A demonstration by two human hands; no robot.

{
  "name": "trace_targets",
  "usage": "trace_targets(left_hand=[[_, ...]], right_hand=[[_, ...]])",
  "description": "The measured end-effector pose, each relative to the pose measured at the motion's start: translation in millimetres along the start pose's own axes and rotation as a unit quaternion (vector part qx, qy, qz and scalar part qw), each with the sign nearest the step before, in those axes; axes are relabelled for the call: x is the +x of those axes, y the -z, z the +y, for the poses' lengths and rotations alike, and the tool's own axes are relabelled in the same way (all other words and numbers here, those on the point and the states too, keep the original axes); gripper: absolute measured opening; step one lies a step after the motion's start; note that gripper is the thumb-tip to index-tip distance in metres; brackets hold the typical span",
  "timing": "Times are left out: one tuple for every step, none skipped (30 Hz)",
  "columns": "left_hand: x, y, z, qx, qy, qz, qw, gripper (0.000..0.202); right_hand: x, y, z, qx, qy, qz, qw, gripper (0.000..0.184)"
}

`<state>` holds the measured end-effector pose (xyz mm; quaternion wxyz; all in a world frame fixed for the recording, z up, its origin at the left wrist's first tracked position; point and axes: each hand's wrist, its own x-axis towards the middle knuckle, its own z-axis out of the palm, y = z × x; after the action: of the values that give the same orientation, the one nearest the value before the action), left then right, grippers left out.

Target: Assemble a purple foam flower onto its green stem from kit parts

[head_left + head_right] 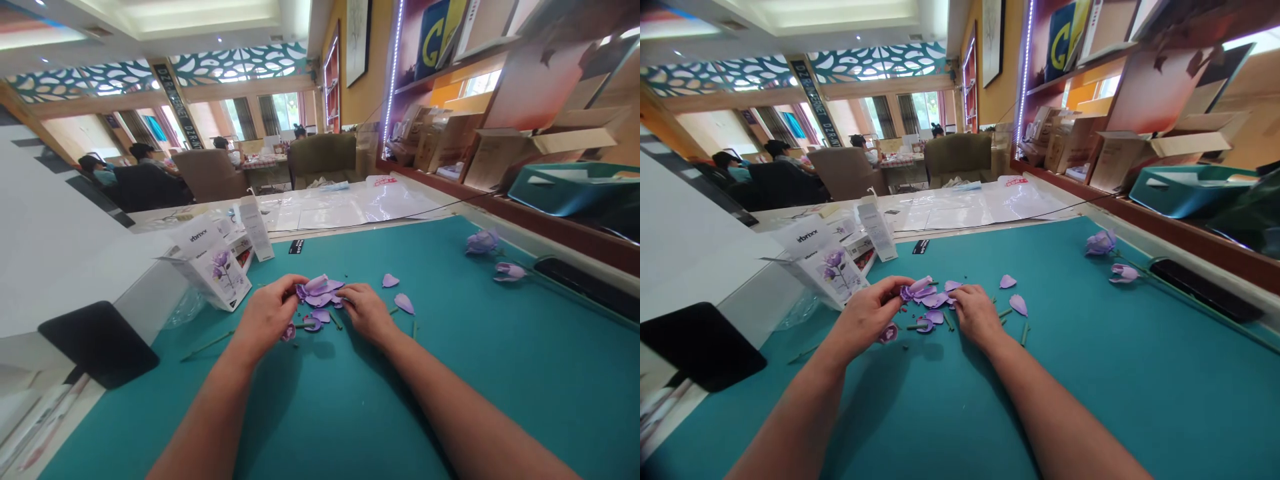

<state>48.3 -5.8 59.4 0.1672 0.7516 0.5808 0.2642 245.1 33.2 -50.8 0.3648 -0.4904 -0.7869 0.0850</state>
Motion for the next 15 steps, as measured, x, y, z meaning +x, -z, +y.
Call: trace_targets(left_hand=[[-0.2,0.2,0.0,0.002,0.002,0.001,1.0,0.032],[-0.2,0.3,-0.3,0.003,0.003,0.001,1.0,0.032],[-0.2,0.3,-0.7,0.003,0.002,0.0,1.0,0.032],[-0.1,0.1,-1.3,0.002,0.0,-0.002,1.0,0.032],[0.2,-0.2,-2.0,0.0,-0.002,-0.005,1.0,0.032],[0.4,-0.7,-2.8,-0.001,-0.005,-0.008,1.0,0.032],[0.7,-1.3,-3.6,-0.003,-0.008,-0.009,1.0,0.032],[1.0,-2.0,-4.4,-0.005,-0.01,-0.01,1.0,0.032],[1.3,-2.6,-5.1,-0.005,-0.011,-0.01,1.0,0.032],[1.6,-3.2,-5.6,-0.005,-0.012,-0.01,1.0,0.032],[1.7,-3.7,-6.0,-0.005,-0.011,-0.011,1.0,0.032],[1.9,-4.0,-6.1,-0.006,-0.011,-0.012,1.0,0.032],[1.9,-4.1,-6.0,-0.006,-0.009,-0.014,1.0,0.032],[1.9,-4.1,-5.9,-0.007,-0.008,-0.016,1.0,0.033],[1.8,-3.8,-5.6,-0.007,-0.008,-0.018,1.0,0.033]], right_hand=[[-0.9,-1.8,0.3,-0.013,0.012,-0.008,1.0,0.027],[-1.5,-2.7,0.5,-0.025,0.02,-0.018,0.999,0.027],[-1.8,-2.9,0.9,-0.038,0.024,-0.029,0.999,0.027],[-1.9,-2.7,1.4,-0.052,0.024,-0.042,0.997,0.027],[-1.6,-2.3,1.8,-0.07,0.019,-0.056,0.996,0.026],[-1.2,-2.1,2.2,-0.088,0.011,-0.072,0.994,0.025],[-0.5,-2.1,2.6,-0.104,0.002,-0.086,0.991,0.024],[0.3,-2.4,2.8,-0.117,-0.006,-0.097,0.988,0.022],[1.2,-2.9,2.8,-0.126,-0.013,-0.105,0.986,0.021],[2.0,-3.6,2.7,-0.131,-0.017,-0.111,0.985,0.02],[2.8,-4.4,2.5,-0.133,-0.018,-0.114,0.984,0.021],[3.3,-5.0,2.1,-0.135,-0.018,-0.115,0.984,0.021],[3.6,-5.3,1.7,-0.136,-0.018,-0.116,0.984,0.022],[3.7,-5.4,1.2,-0.137,-0.019,-0.117,0.983,0.022],[3.5,-5.1,0.7,-0.137,-0.02,-0.118,0.983,0.022]])
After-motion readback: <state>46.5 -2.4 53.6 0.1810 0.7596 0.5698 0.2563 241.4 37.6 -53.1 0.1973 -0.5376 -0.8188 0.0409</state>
